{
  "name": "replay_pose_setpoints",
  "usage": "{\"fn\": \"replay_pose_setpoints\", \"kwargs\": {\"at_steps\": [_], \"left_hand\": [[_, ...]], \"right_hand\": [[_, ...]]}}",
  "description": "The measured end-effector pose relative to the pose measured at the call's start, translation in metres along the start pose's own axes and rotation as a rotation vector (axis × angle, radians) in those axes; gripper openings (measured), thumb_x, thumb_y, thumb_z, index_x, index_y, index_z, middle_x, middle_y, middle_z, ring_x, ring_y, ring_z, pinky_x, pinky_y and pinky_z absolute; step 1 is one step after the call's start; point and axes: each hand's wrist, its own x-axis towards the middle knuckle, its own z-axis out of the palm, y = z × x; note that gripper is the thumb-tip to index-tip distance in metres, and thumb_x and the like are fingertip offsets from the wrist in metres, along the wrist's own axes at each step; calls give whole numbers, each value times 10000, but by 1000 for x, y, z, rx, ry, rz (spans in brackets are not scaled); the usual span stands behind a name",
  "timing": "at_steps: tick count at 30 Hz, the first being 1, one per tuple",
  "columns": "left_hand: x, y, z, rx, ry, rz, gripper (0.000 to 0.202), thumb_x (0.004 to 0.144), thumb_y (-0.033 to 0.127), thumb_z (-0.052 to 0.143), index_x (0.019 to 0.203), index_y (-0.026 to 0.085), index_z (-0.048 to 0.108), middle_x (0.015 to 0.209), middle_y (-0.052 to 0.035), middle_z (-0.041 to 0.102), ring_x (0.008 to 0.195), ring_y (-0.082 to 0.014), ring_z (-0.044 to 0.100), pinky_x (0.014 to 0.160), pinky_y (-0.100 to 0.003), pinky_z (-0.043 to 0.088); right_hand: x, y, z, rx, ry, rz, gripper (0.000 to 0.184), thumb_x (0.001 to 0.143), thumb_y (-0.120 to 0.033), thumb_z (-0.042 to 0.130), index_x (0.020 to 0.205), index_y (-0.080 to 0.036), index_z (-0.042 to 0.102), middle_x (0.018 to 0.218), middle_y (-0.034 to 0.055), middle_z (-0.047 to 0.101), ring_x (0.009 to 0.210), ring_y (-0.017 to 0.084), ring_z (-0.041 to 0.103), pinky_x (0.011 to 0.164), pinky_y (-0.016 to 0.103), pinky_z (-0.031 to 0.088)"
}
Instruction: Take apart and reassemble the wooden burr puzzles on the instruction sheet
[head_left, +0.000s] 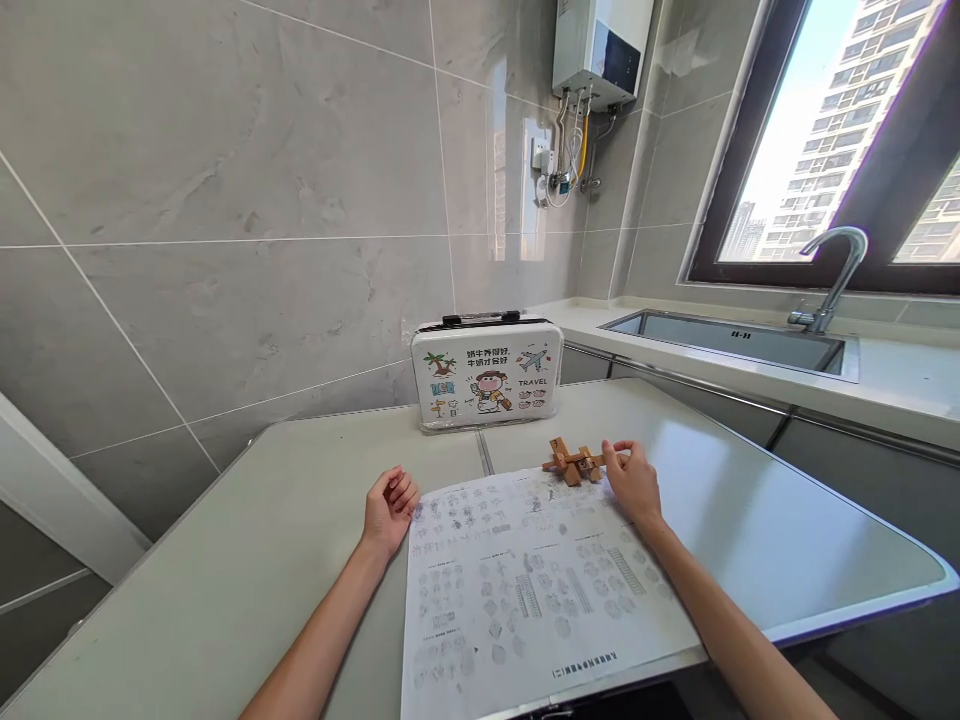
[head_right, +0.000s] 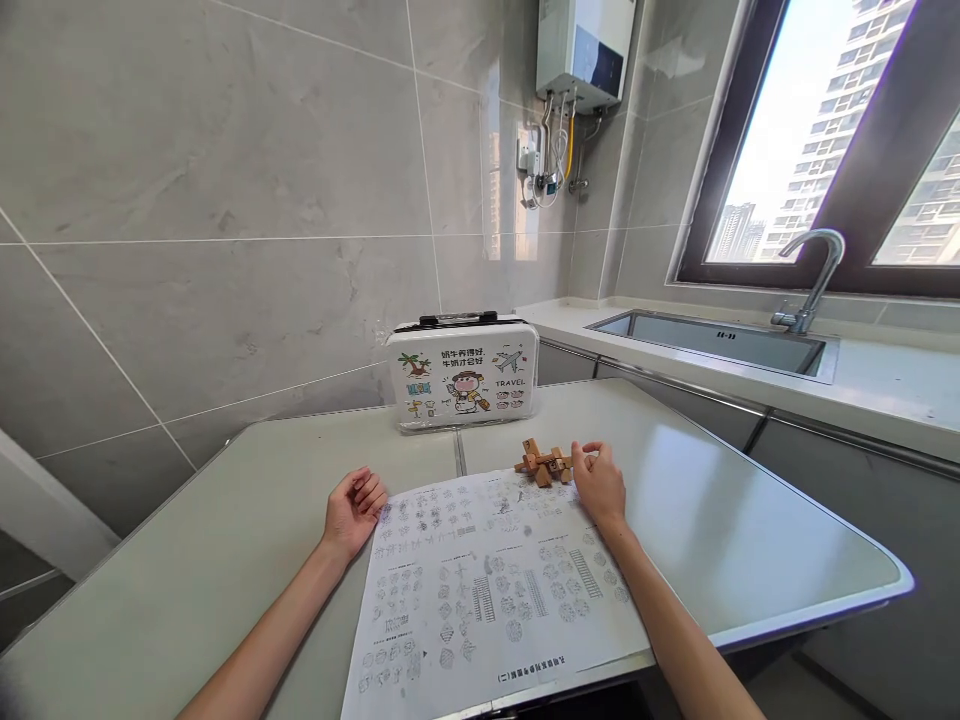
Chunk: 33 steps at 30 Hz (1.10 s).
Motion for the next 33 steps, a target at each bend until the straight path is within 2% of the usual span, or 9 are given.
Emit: {"fn": "replay_pose_setpoints", "kwargs": {"at_steps": [3,9,12,14,18,20,23,29,33], "left_hand": [[0,2,1,1,-13,0,424,786,180,734,634,214,339,517,97,245,400,-59,248,374,-241,227],[0,2,0,28,-31,3,417,778,204,743,650,215,346,531,100,256,403,-54,255,382,-228,244],[-1,1,0,58,-32,16,433,783,229,750,643,217,340,538,99,250,410,-56,244,383,-227,250],[-2,0,0,83,-32,26,441,785,242,752,635,218,339,542,98,244,416,-58,236,386,-228,255],[-4,-4,3,151,-36,49,427,788,249,748,622,214,355,550,98,242,423,-57,217,393,-226,258],[-6,-7,4,200,-46,58,426,792,244,745,612,213,361,555,96,248,427,-58,219,402,-222,259],[-11,-14,7,292,-61,68,431,809,241,756,597,208,382,558,89,276,438,-63,231,414,-216,244],[-25,-32,14,572,-118,145,347,838,353,810,650,200,563,588,50,437,529,-106,359,506,-219,301],[-28,-41,17,728,-192,238,271,868,466,781,932,214,707,924,-47,679,845,-189,594,789,-268,461]], "right_hand": [[0,3,3,-93,-58,23,444,931,-649,468,1008,-228,585,592,6,665,649,270,637,594,310,355],[5,12,7,-47,-169,11,440,945,-623,453,888,-227,636,587,34,702,613,262,675,618,341,419],[9,18,5,63,-100,82,413,919,-620,526,882,-221,624,606,50,716,589,254,671,604,346,443],[12,20,2,175,26,173,404,894,-621,575,884,-218,595,593,39,697,557,232,641,555,328,433],[13,8,-2,690,147,262,444,819,-617,699,929,-239,494,717,-12,699,448,125,509,426,260,371],[7,-8,1,879,41,243,451,777,-572,777,889,-238,495,738,-23,688,454,97,488,405,235,353],[-14,-42,15,1068,-251,212,424,761,-543,823,858,-225,559,817,2,711,482,98,504,406,248,398],[-85,-101,56,930,-769,117,457,816,-609,785,982,-219,613,784,24,744,473,114,541,407,239,389],[-110,-110,69,891,-944,55,489,835,-656,738,985,-217,585,796,27,743,507,126,611,425,222,411]]}}
